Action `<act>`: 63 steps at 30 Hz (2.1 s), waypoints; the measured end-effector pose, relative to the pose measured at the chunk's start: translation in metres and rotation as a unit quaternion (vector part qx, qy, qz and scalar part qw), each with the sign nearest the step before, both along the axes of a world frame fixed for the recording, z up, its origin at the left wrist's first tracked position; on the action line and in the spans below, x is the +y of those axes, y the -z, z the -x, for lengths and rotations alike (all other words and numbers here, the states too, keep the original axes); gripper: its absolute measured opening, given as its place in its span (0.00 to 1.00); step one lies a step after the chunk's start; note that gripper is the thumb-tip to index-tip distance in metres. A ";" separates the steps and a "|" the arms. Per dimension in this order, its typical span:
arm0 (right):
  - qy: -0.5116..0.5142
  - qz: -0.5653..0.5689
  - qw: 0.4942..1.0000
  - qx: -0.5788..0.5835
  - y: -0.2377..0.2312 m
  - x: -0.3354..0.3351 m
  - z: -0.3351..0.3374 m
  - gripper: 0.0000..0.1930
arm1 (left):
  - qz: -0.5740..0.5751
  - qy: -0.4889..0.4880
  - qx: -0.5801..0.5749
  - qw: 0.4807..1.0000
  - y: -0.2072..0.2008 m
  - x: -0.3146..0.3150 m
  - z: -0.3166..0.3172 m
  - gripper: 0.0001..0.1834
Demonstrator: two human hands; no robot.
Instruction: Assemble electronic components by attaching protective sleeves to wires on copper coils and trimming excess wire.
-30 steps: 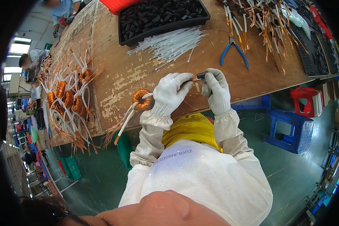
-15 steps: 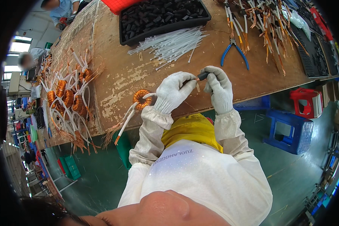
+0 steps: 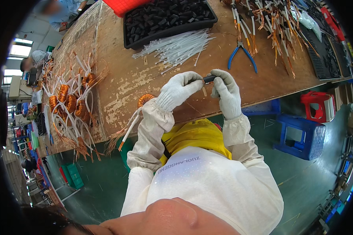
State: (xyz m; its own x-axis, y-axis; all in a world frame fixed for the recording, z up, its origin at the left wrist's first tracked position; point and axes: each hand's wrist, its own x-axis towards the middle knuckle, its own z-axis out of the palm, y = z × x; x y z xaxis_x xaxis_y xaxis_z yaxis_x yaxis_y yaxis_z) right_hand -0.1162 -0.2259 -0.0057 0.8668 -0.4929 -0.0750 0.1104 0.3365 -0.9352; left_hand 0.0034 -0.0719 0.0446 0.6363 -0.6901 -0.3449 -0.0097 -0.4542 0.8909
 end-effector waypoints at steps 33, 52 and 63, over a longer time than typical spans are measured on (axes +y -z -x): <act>-0.005 0.636 0.771 -0.041 -0.015 -0.028 -0.001 0.18 | 0.022 0.074 -0.237 0.968 0.016 -0.007 0.000 0.14; -0.221 0.078 0.955 0.180 -0.028 -0.047 -0.004 0.11 | 0.067 0.083 -0.552 0.827 0.025 -0.006 0.007 0.05; -0.023 -0.005 0.999 0.029 -0.009 -0.025 0.004 0.13 | 0.088 0.051 -0.478 0.872 0.026 -0.008 0.005 0.03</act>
